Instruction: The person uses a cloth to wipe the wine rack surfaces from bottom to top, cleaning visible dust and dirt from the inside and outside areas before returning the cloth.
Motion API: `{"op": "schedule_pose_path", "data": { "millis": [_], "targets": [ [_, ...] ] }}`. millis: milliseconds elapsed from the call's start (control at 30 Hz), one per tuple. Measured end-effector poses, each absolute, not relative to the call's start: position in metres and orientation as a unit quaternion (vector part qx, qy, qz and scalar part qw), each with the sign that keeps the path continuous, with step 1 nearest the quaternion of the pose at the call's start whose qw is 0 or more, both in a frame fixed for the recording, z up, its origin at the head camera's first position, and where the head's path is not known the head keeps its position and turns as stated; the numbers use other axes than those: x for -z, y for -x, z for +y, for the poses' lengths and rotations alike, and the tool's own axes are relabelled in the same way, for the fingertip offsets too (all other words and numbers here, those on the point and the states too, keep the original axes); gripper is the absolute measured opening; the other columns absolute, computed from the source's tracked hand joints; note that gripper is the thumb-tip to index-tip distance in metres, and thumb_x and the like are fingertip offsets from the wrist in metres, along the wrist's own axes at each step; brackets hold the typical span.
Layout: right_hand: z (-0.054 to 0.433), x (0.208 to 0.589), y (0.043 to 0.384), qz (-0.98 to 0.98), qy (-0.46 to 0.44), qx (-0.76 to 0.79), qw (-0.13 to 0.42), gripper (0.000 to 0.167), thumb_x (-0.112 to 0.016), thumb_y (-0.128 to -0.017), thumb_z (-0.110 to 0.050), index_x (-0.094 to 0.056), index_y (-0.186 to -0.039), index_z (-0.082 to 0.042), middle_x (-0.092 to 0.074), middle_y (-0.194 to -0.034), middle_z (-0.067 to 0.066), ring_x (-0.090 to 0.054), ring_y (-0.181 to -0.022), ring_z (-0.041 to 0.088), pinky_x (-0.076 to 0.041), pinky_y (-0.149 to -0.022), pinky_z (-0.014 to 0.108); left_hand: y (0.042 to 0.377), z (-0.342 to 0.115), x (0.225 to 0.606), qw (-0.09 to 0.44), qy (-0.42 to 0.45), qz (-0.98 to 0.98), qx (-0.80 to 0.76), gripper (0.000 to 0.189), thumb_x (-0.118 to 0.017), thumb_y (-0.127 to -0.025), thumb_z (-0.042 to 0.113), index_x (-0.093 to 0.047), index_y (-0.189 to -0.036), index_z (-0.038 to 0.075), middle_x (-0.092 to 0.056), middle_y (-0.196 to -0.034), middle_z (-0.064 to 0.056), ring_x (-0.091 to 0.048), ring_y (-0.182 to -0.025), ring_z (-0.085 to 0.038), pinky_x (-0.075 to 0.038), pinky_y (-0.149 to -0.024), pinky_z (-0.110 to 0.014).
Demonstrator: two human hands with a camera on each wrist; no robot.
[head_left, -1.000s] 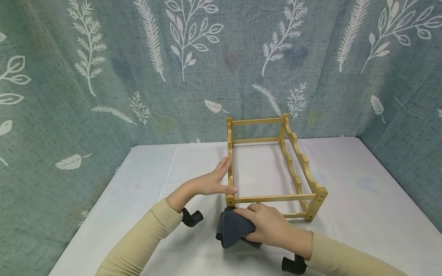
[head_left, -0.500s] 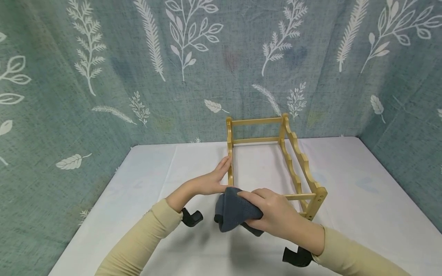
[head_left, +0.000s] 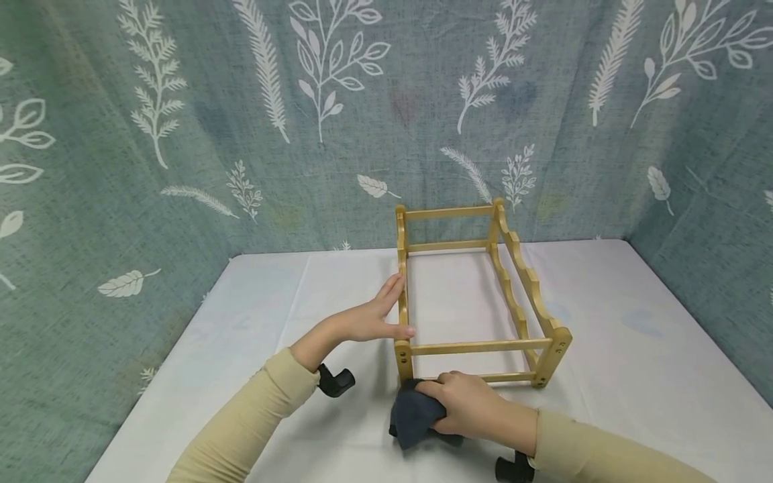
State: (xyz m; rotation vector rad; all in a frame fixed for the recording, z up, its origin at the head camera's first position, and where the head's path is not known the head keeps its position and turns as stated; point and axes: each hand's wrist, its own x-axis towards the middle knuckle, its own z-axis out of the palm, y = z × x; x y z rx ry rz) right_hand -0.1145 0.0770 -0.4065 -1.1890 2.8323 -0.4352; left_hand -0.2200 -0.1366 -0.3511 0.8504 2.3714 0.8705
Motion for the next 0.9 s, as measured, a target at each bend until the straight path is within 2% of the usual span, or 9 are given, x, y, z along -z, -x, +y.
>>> {"op": "schedule_pose_path", "data": {
  "millis": [67,167,367,633,767,900],
  "targets": [
    [0.078,0.414,0.116,0.916,0.372,0.142,0.043,0.050,-0.078,-0.070,-0.028,-0.062,-0.116,-0.017,-0.067,-0.096,0.005,-0.062,-0.083,0.016,-0.050,-0.062,0.028,0.220,-0.136,0.352,0.237,-0.309,0.865,-0.317,0.109,-0.051,-0.075,0.072,0.020,-0.143,0.025,0.027,-0.149,0.002,0.015,-0.138,-0.022,-0.016,-0.109,-0.051],
    [0.080,0.417,0.116,0.919,0.364,0.143,0.043,0.051,-0.078,-0.069,-0.027,-0.062,-0.116,-0.017,-0.067,-0.097,0.005,-0.062,-0.083,0.016,-0.050,-0.063,0.029,0.220,-0.136,0.352,0.237,-0.308,0.865,-0.317,0.109,-0.051,-0.075,0.072,0.020,-0.143,0.025,0.027,-0.149,0.002,0.014,-0.139,-0.022,-0.016,-0.109,-0.051],
    [0.089,0.395,0.108,0.914,0.368,0.169,-0.029,0.053,-0.078,-0.069,-0.026,-0.060,-0.118,-0.017,-0.063,-0.089,0.002,-0.061,-0.078,0.013,-0.050,-0.061,0.027,0.219,-0.136,0.351,0.240,-0.308,0.863,-0.322,0.110,-0.051,-0.074,0.073,0.019,-0.144,0.024,0.027,-0.149,0.002,0.016,-0.138,-0.021,-0.015,-0.109,-0.052],
    [0.114,0.344,0.099,0.892,0.384,0.193,-0.141,0.057,-0.081,-0.066,-0.022,-0.060,-0.119,-0.012,-0.063,-0.094,0.004,-0.063,-0.080,0.016,-0.052,-0.064,0.028,0.221,-0.136,0.351,0.243,-0.308,0.863,-0.320,0.111,-0.052,-0.074,0.072,0.019,-0.144,0.022,0.027,-0.149,0.001,0.015,-0.139,-0.022,-0.015,-0.109,-0.051],
    [0.134,0.318,0.102,0.901,0.360,0.186,-0.156,0.059,-0.081,-0.066,-0.019,-0.059,-0.120,-0.012,-0.062,-0.093,0.005,-0.062,-0.077,0.017,-0.051,-0.060,0.030,0.221,-0.136,0.350,0.241,-0.307,0.864,-0.316,0.111,-0.052,-0.075,0.071,0.019,-0.144,0.022,0.027,-0.149,0.001,0.015,-0.138,-0.021,-0.015,-0.110,-0.050],
    [0.156,0.296,0.111,0.918,0.306,0.192,-0.164,0.060,-0.081,-0.067,-0.017,-0.058,-0.123,-0.010,-0.064,-0.100,0.013,-0.063,-0.084,0.027,-0.052,-0.065,0.040,0.219,-0.136,0.349,0.240,-0.307,0.865,-0.315,0.111,-0.053,-0.076,0.069,0.019,-0.145,0.019,0.027,-0.149,0.000,0.015,-0.138,-0.022,-0.014,-0.110,-0.050]
  ]
}}
